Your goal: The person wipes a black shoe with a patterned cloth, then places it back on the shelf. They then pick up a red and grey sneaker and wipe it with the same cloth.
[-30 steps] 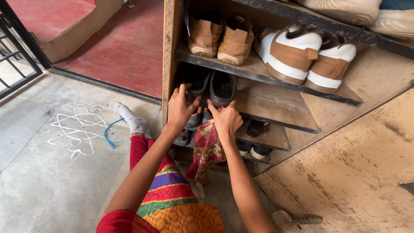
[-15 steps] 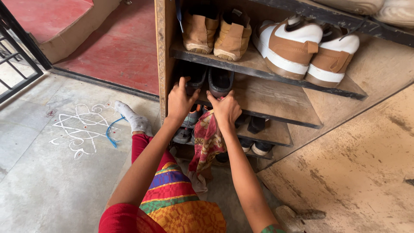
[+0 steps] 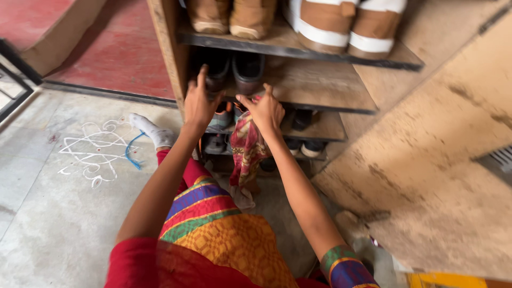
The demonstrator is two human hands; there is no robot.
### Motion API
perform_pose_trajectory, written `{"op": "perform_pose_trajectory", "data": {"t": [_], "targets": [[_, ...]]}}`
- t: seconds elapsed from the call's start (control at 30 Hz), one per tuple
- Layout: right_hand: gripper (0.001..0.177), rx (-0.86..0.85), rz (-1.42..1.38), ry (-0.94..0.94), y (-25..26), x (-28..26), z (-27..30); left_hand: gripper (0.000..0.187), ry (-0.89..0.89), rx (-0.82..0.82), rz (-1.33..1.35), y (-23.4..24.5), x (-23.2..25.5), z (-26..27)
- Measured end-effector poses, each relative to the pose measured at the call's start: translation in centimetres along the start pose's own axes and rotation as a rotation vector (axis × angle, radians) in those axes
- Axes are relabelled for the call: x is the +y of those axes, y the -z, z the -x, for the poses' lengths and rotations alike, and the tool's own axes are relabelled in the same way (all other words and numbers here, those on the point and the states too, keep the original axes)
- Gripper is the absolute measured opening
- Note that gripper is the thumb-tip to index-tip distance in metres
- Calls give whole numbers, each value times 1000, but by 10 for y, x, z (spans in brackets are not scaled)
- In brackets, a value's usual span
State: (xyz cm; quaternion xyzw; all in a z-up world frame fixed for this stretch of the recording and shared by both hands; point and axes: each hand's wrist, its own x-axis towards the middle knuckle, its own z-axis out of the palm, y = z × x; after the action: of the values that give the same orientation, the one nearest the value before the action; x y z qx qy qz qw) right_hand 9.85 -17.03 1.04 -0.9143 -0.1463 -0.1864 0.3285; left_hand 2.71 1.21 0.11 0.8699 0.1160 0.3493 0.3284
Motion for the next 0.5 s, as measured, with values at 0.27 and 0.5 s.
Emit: {"op": "perform_pose_trajectory", "data": {"t": [0.27,0.5], "targets": [[39,-167,-942,-462,120,160,167,74,31,-17,406,-5,24,208],[41,-441,-881,-593,292,279,343,16,-238,-263,340,-68,58,296]]}}
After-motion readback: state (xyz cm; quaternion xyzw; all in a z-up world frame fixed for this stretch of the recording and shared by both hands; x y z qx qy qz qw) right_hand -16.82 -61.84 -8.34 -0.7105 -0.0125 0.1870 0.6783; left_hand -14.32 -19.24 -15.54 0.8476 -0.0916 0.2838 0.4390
